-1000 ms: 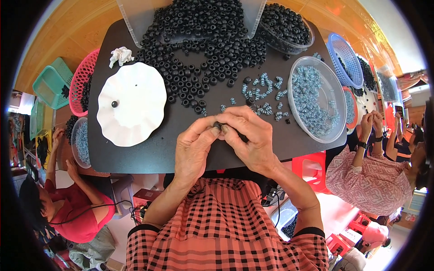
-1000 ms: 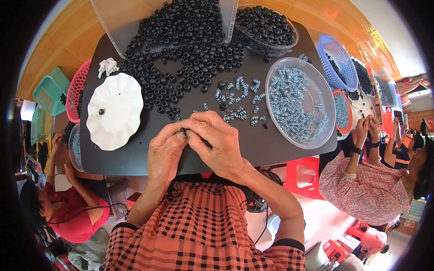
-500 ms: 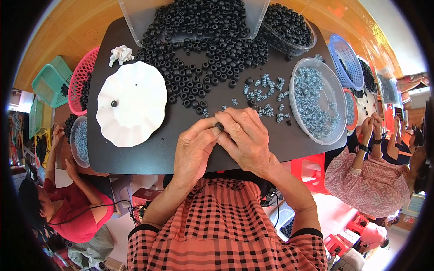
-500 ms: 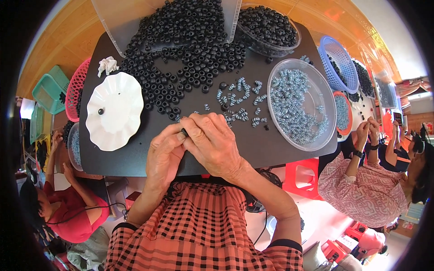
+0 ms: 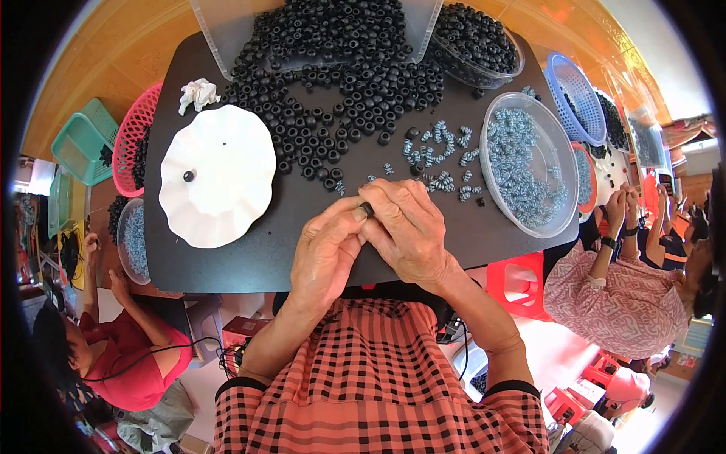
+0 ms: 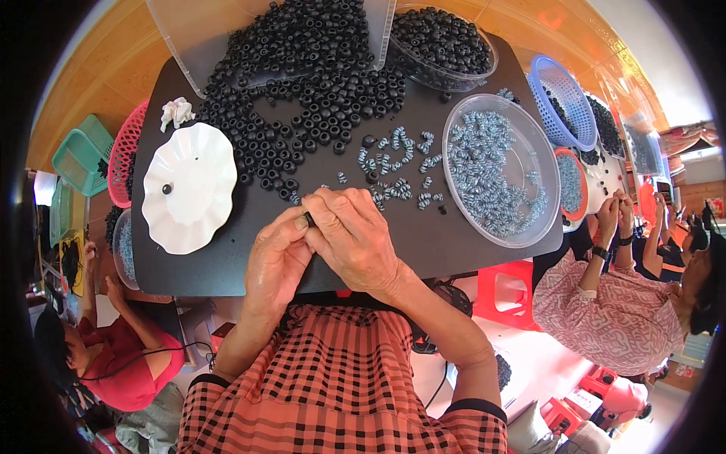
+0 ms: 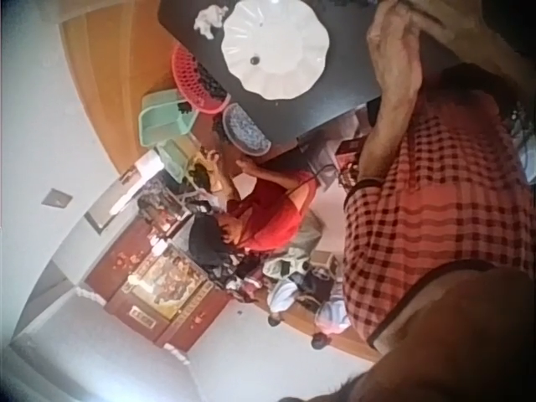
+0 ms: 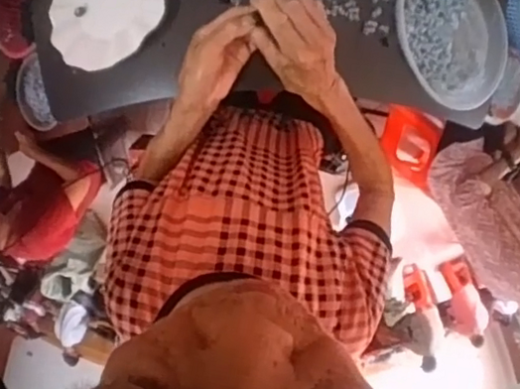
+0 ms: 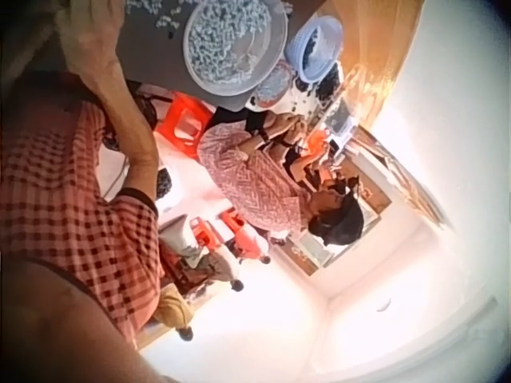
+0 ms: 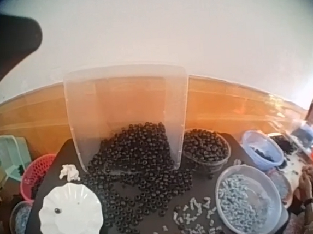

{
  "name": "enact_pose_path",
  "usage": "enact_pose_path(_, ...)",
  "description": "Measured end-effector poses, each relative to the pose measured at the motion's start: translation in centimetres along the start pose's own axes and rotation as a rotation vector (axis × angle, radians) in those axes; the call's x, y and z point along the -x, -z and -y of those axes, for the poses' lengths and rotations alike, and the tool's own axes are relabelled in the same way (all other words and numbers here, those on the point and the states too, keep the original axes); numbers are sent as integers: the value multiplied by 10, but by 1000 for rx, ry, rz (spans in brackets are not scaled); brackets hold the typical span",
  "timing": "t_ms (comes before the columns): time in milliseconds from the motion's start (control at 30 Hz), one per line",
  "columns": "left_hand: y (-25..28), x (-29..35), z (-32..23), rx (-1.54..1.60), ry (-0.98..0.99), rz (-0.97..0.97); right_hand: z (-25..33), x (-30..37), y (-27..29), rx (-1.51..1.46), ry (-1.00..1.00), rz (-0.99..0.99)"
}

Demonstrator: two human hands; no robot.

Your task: The person assembles small black plastic rings by hand, inserting tiny blue beads into them.

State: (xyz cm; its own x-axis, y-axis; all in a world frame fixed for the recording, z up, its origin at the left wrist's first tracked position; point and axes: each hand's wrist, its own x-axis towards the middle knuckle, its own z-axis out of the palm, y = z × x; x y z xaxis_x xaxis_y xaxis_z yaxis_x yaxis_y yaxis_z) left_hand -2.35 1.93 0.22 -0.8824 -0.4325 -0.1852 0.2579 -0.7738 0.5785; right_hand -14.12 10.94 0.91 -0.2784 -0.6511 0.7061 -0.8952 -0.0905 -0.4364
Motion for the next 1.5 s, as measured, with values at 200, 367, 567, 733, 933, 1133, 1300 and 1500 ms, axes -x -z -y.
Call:
enact_pose_path(200,-5,-1,0,-40,-24,-22,1,-1,1,-26,-71,-18)
enact_pose_path(367,-4,-1,1,-41,-36,-21,0,1,-1,36,19,-28)
enact_pose_path(567,-5,-6,1,-35,-1,-45,2,2,-3,121,49,-54)
enact_pose_path(733,0,-6,1,-27,-1,-57,1,3,-4,102,42,-29)
enact_pose_path(933,-1,-5,3,-38,-34,-2,1,3,-1,24,-14,-17)
enact_pose_path(1133,6,-5,-4,-33,-16,42,1,-1,1,-56,-33,-3)
enact_pose_path(1300,14,-9,0,75,37,114,3,-6,5,-122,-126,4)
enact_pose_path(1500,2,-9,-1,120,47,141,-3,-5,8,-361,-163,39)
